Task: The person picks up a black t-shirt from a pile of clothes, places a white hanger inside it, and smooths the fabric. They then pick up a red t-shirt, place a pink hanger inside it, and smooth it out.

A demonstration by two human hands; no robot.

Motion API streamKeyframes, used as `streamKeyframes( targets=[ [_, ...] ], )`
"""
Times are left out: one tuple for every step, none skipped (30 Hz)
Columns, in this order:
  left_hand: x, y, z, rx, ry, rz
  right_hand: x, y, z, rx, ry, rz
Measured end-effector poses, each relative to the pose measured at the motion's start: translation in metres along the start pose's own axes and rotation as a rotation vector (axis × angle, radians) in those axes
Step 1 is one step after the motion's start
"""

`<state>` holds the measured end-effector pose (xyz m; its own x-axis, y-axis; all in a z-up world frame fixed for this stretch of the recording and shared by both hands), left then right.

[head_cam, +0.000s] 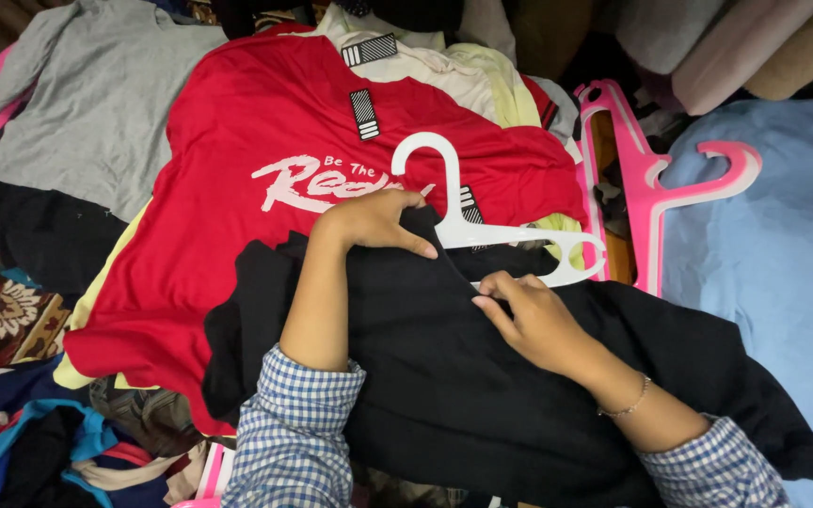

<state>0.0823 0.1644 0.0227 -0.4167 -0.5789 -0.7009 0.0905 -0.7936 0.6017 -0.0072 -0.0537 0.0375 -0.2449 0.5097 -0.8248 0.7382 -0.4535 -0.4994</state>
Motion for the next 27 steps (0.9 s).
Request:
streamKeyframes(
  targets=[
    [0.001, -0.002, -0.001, 0.0, 0.001, 0.001, -0.01, -0.003, -0.001, 0.0, -0.001, 0.001],
    [0.003, -0.004, -0.003, -0.004, -0.002, -0.005, -0.013, -0.004, -0.002, 0.019, -0.072, 0.017],
    [0.004, -0.006, -0.004, -0.008, -0.005, -0.012, -0.016, -0.005, -0.003, 0.039, -0.143, 0.034],
    [0.003, -0.004, -0.003, -0.008, -0.006, -0.011, -0.024, -0.004, -0.002, 0.039, -0.143, 0.034],
    [0.002, -0.003, -0.001, -0.019, -0.003, 0.001, -0.026, 0.002, 0.001, 0.094, -0.22, 0.101],
    [-0.001, -0.001, 0.0, -0.029, 0.001, 0.012, -0.029, 0.009, 0.004, 0.148, -0.295, 0.169],
    [-0.003, 0.0, 0.001, -0.029, 0.001, 0.012, -0.033, 0.011, 0.003, 0.149, -0.294, 0.169],
    [-0.004, 0.002, 0.003, -0.031, -0.004, 0.032, -0.034, 0.019, 0.005, 0.211, -0.355, 0.224],
    [-0.005, 0.004, 0.004, -0.034, -0.01, 0.051, -0.035, 0.027, 0.009, 0.273, -0.414, 0.279],
    [-0.006, 0.007, 0.006, -0.033, -0.01, 0.051, -0.039, 0.028, 0.009, 0.273, -0.413, 0.279],
    [-0.007, 0.011, 0.009, -0.032, -0.009, 0.059, -0.043, 0.034, 0.011, 0.306, -0.437, 0.343],
    [-0.008, 0.014, 0.012, -0.031, -0.007, 0.067, -0.047, 0.039, 0.013, 0.339, -0.461, 0.407],
    [-0.009, 0.013, 0.011, -0.031, -0.007, 0.066, -0.048, 0.043, 0.013, 0.339, -0.46, 0.406],
    [-0.01, 0.011, 0.01, -0.035, -0.004, 0.07, -0.052, 0.049, 0.014, 0.361, -0.465, 0.481],
    [-0.012, 0.009, 0.008, -0.039, -0.002, 0.075, -0.055, 0.056, 0.015, 0.383, -0.469, 0.556],
    [-0.012, 0.008, 0.009, -0.039, -0.001, 0.074, -0.06, 0.054, 0.014, 0.382, -0.468, 0.556],
    [-0.013, 0.006, 0.01, -0.045, 0.001, 0.08, -0.067, 0.054, 0.016, 0.421, -0.469, 0.565],
    [-0.014, 0.004, 0.01, -0.052, 0.003, 0.085, -0.073, 0.055, 0.017, 0.459, -0.471, 0.574],
    [-0.015, 0.005, 0.01, -0.052, 0.003, 0.085, -0.075, 0.054, 0.016, 0.459, -0.47, 0.574],
    [-0.016, 0.007, 0.01, -0.044, 0.007, 0.084, -0.077, 0.056, 0.018, 0.481, -0.492, 0.579],
    [-0.017, 0.009, 0.01, -0.037, 0.012, 0.083, -0.078, 0.057, 0.019, 0.504, -0.513, 0.584],
    [-0.015, 0.013, 0.016, -0.037, 0.012, 0.083, -0.079, 0.061, 0.02, 0.504, -0.513, 0.584],
    [-0.009, 0.014, 0.022, -0.057, -0.024, 0.022, -0.08, 0.064, 0.02, 0.498, -0.514, 0.579],
    [-0.003, 0.015, 0.028, -0.077, -0.06, -0.039, -0.081, 0.067, 0.021, 0.493, -0.515, 0.575],
    [-0.003, 0.015, 0.027, -0.077, -0.06, -0.039, -0.079, 0.079, 0.025, 0.493, -0.515, 0.575],
    [-0.002, 0.014, 0.026, -0.07, -0.066, -0.028, -0.077, 0.091, 0.029, 0.522, -0.503, 0.556],
    [-0.002, 0.014, 0.026, -0.064, -0.073, -0.018, -0.076, 0.104, 0.033, 0.55, -0.491, 0.536]
  ],
)
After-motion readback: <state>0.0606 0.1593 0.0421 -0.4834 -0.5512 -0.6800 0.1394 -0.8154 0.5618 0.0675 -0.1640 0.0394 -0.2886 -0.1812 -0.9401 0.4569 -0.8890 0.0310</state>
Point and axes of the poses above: each hand's wrist, its own z-axis away from the middle knuckle, its own x-axis out of the palm, y = z × x, the point moved 9 cm from there along -z, towards the middle knuckle, and after that the axes turned 7 degrees about -x, right-handed, at the moved point
